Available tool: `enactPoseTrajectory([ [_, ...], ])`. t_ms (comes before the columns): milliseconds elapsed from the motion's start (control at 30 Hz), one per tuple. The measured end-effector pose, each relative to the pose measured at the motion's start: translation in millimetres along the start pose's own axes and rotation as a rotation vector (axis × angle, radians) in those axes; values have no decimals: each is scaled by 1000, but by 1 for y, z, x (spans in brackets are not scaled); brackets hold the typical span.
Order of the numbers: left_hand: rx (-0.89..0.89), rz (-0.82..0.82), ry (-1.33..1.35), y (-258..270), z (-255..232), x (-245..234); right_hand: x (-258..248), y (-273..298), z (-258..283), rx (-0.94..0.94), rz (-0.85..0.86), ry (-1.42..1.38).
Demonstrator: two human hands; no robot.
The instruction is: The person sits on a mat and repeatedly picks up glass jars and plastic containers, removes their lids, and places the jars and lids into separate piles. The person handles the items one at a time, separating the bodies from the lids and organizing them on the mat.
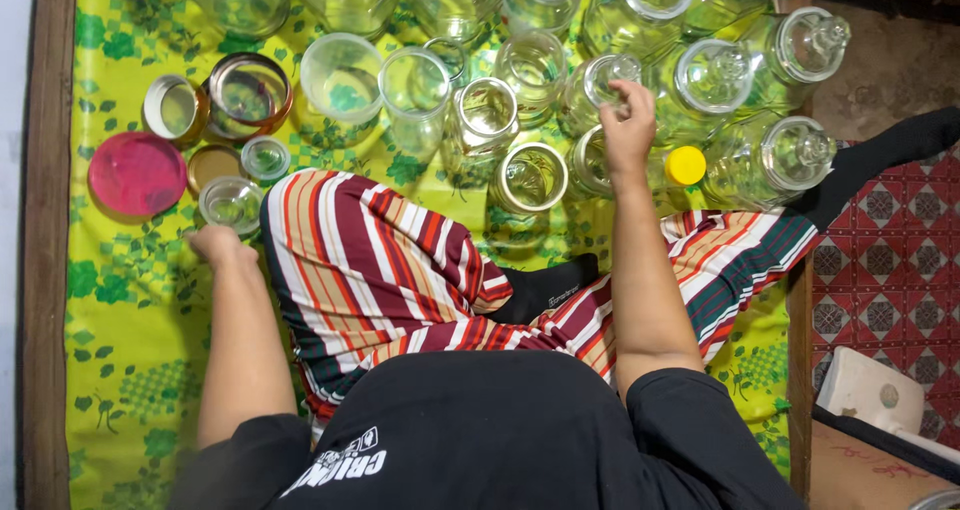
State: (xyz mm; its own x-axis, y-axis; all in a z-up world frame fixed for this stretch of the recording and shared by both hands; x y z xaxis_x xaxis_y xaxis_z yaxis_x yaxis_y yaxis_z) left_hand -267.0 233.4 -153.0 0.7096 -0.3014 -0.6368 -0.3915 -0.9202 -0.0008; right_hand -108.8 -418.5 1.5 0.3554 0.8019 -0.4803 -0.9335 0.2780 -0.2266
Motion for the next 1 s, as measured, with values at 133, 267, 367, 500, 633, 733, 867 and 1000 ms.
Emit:
enactPoseTrajectory([
  [133,681,-58,238,49,-122,-24,-14,-35,-27,55,-3,232],
  [267,1135,247,492,149,-260,2,2,-68,-42,79,94,412],
  [367,1205,885,725,239,-326,42,17,-85,-53,180,196,552],
  [500,851,1435,468,326,-354,132,18,-97,-63,248,262,450],
  [633,906,1420,230,377,-343,242,19,-101,-72,280,321,466],
  [733,856,1469,387,409,-322,304,18,-101,-76,176,281,477],
  [867,852,1397,347,424,-304,356,18,-94,-81,62,199,401],
  [1000,820,1429,379,424,-296,365,9,-77,-77,15,138,287],
])
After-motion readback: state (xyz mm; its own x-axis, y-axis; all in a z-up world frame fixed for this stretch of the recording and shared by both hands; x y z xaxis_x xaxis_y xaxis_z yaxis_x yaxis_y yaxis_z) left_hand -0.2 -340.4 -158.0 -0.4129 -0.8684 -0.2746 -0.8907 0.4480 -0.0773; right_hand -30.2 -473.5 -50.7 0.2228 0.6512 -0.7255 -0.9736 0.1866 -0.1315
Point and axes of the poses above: each hand's wrist, its own y-axis away from the middle knuckle, its own x-axis out of the palm, z = x × y, the point moved 2 cm from there along -y, towards the middle knuckle, and after that the axes turned 5 degrees about x, right-handed, at the moved point
